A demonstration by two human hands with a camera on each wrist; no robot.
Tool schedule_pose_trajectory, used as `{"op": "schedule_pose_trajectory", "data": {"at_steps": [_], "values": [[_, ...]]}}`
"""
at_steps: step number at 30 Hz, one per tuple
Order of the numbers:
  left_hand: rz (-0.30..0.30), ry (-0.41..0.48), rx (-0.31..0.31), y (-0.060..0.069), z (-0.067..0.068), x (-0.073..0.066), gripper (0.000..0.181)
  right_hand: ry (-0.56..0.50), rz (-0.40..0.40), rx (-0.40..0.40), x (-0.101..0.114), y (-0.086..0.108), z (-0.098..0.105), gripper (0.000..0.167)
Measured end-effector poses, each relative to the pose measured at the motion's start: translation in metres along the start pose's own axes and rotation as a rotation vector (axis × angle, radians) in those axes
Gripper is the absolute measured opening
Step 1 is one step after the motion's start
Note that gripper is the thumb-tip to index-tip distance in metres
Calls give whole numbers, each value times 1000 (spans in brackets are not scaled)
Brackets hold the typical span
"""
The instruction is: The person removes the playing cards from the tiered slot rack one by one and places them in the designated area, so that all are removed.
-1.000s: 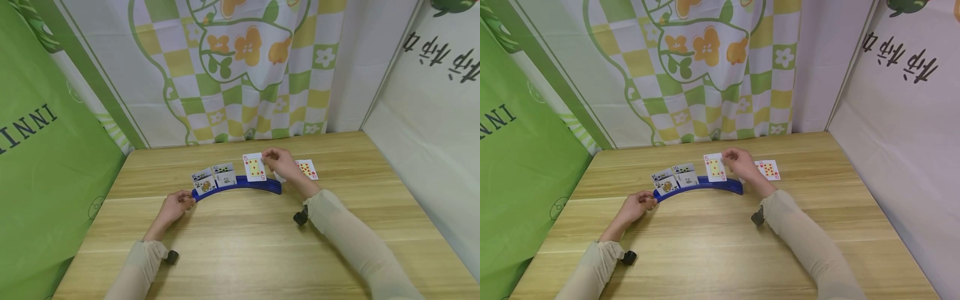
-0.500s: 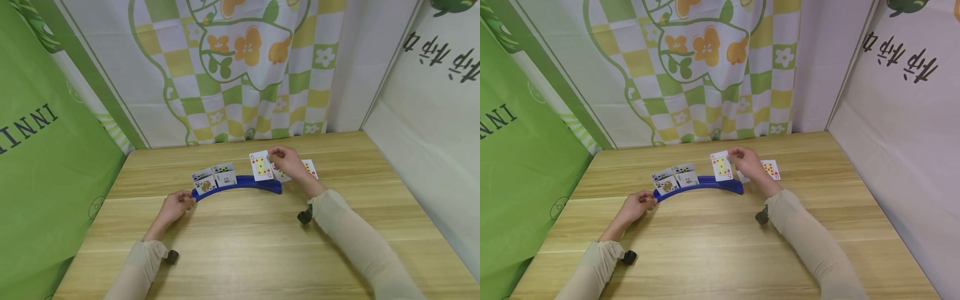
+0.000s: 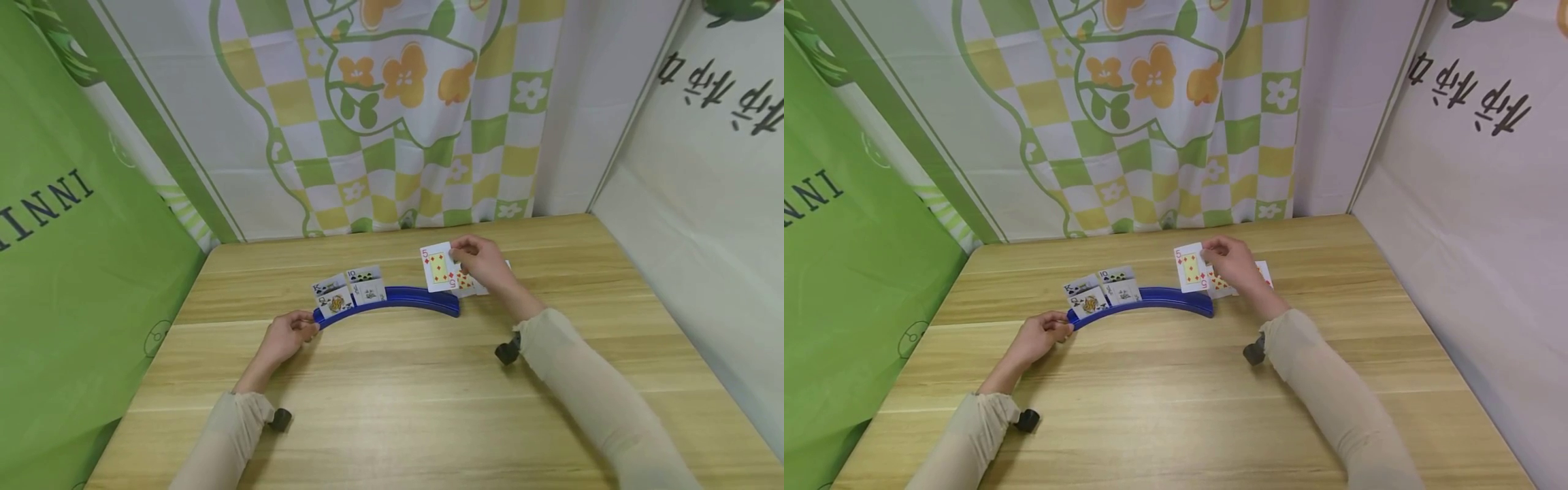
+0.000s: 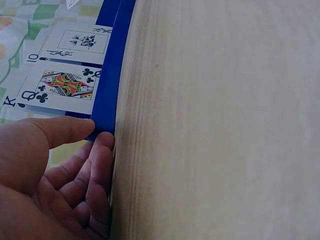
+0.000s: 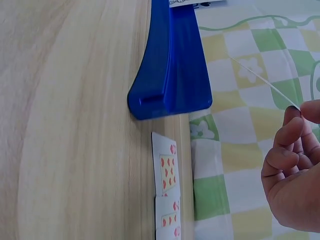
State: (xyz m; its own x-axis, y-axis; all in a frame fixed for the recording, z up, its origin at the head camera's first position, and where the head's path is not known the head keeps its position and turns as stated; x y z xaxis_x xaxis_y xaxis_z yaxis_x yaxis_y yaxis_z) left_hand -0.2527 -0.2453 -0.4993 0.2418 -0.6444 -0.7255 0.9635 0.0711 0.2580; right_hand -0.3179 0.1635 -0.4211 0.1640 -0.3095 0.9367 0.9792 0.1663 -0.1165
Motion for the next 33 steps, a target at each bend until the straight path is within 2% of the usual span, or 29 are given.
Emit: {"op": "schedule_pose_trajectory", "data": {"at_steps": [16, 25, 33], "values": [[3, 4, 3, 0, 0, 1, 35, -3, -5, -47, -4, 2, 21, 30], [9, 10, 5, 1, 0, 0, 35, -28, -24, -67, -14, 1, 31, 30], [6, 5, 3, 1, 0, -1, 35, -7, -9, -82, -18, 2, 40, 30]]}}
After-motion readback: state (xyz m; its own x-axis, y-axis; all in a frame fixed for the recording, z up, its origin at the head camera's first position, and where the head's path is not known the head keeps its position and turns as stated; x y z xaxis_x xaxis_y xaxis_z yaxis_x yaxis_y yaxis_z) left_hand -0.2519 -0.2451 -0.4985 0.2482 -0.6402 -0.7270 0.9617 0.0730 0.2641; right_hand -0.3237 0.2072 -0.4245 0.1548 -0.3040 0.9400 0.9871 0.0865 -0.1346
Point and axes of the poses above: each hand's wrist, its own y-axis away from the middle knuckle, its own z-axis out of the back of the hand, x = y × z, the point moved 5 cm from there along -y, towards the middle knuckle, and after that the axes turned 9 degrees about z, right-handed, at the moved point
